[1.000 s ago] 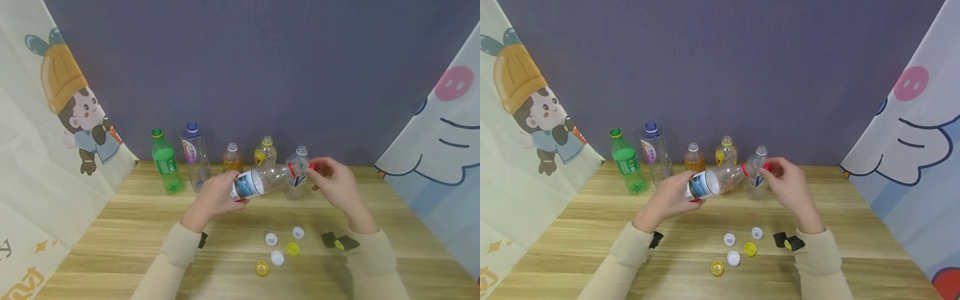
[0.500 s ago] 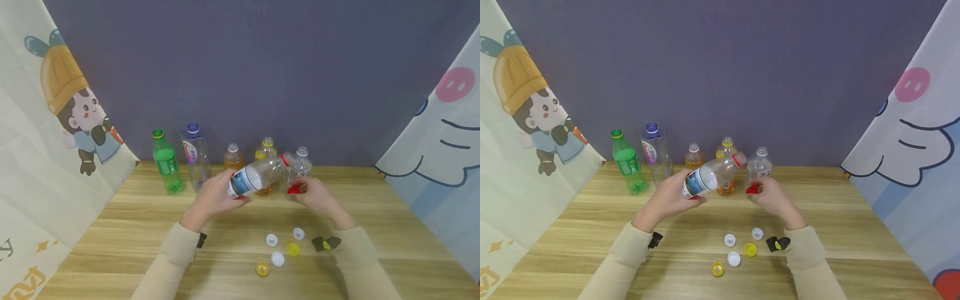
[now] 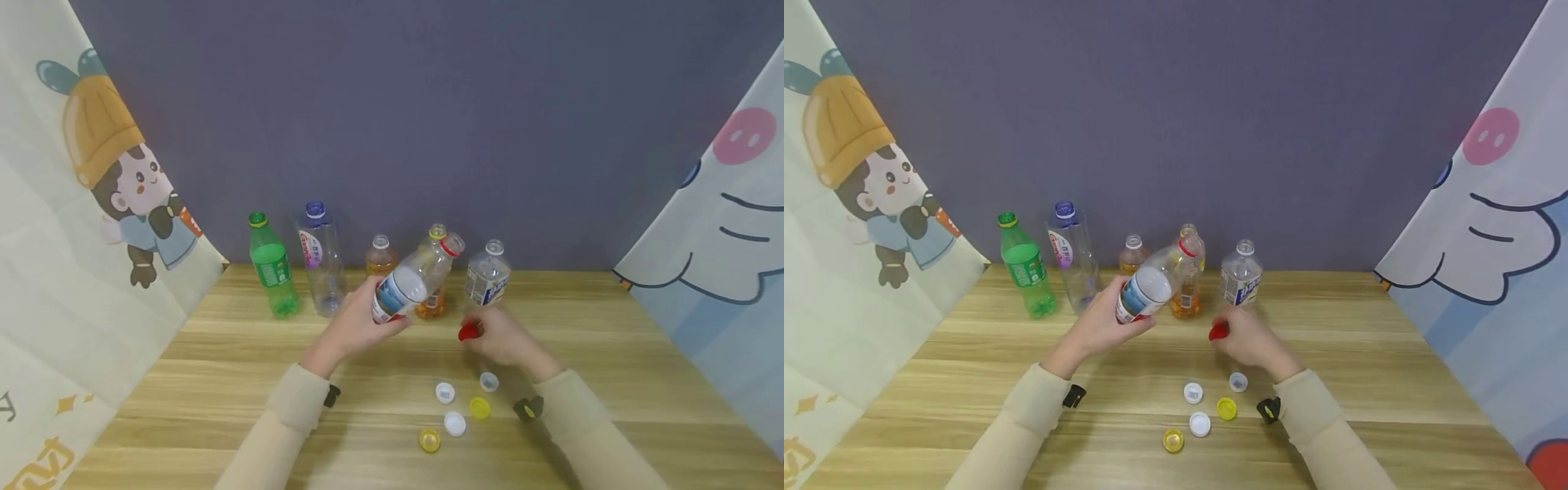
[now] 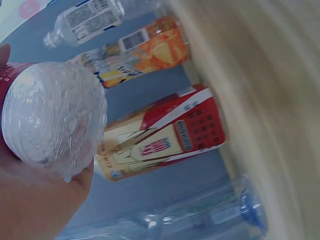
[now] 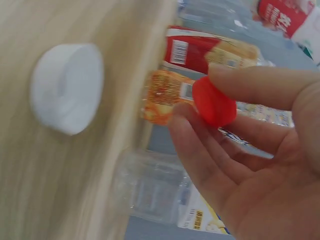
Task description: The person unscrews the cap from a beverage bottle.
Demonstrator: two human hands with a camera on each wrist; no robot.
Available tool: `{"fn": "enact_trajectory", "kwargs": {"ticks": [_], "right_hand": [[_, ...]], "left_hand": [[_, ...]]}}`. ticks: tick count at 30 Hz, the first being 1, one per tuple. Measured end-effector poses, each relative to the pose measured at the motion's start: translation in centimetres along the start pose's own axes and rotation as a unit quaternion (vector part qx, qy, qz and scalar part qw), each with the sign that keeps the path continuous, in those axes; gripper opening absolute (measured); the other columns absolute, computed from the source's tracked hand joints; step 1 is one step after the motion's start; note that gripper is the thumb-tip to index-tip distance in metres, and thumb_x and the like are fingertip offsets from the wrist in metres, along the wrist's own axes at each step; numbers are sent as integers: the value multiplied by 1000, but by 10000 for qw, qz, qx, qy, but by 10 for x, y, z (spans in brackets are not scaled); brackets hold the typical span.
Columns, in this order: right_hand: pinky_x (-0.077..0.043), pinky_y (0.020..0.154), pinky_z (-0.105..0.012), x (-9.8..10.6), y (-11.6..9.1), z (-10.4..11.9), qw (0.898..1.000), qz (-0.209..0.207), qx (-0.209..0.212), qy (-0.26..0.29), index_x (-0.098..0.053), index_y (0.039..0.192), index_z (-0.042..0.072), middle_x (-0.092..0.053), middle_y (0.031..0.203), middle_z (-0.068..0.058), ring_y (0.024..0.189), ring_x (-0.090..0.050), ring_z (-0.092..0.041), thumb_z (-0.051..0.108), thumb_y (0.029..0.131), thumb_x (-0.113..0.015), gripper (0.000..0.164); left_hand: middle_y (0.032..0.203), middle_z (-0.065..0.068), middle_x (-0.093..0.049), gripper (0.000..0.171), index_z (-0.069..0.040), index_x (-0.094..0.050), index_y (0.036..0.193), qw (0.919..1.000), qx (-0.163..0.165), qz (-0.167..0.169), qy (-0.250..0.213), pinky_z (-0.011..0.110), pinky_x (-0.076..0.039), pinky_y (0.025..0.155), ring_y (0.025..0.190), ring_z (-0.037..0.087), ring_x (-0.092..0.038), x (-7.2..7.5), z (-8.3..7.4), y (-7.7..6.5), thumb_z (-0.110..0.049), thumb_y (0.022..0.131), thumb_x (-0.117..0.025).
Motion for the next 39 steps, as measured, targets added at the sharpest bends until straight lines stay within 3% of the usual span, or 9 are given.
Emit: {"fn": "enact_trajectory", "kwargs": {"ticks": [5,9,15,19,28,33,39], "right_hand": [[-54,75,-38,-7,-2,2,9988,138,343,-320,-71,99,1,-66,86,-1,81,-60,-17,3,75,-81,26],[-53,79,-40,-12,-4,2,9984,300,309,-354,-72,100,1,-65,88,-1,83,-60,-17,4,74,-83,28],[-55,85,-46,-18,-5,0,9983,425,135,-375,-71,104,-3,-68,92,-5,89,-63,-22,2,76,-82,30],[-54,88,-49,-22,-5,1,9977,500,8,-466,-71,105,-4,-68,96,-8,93,-63,-27,3,78,-81,30],[-55,81,-39,-28,-9,3,9957,604,-328,-615,-71,105,2,-60,97,-4,88,-58,-18,8,79,-83,30],[-55,81,-41,-32,-11,2,9953,752,-273,-537,-70,105,2,-60,94,-3,87,-59,-18,4,80,-81,27],[-54,79,-41,-37,-14,4,9939,825,49,-732,-70,98,3,-60,88,-2,83,-58,-18,1,78,-81,23]], "left_hand": [[119,2,-58,78,-17,-46,142,9983,514,241,-165,44,-50,90,105,20,-55,-2,10,-5,-51,81,-82],[125,6,-55,78,-15,-40,145,9942,710,520,-611,46,-50,93,109,22,-56,-4,16,-8,-50,86,-77],[130,7,-59,81,-14,-37,147,9892,864,672,-979,51,-47,102,117,26,-60,-10,23,-9,-43,85,-81],[131,6,-61,88,-14,-39,146,9898,915,704,-838,52,-46,106,120,26,-60,-17,27,-8,-42,78,-88],[127,5,-65,95,-14,-45,144,9911,900,793,-570,52,-47,104,117,27,-62,-24,27,-5,-31,66,-97],[132,6,-63,98,-16,-41,149,9884,1008,865,-735,53,-44,107,123,29,-60,-27,35,-5,-27,69,-96],[137,12,-59,102,-11,-36,150,9867,1043,875,-883,57,-41,109,127,34,-56,-33,42,-6,-26,69,-96]]}}
Point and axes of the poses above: each hand's wrist, its own y-axis towards the middle knuckle, its own x-axis out of the back of the hand, z = x × y, the point moved 5 cm from there along y, towards the middle knuckle
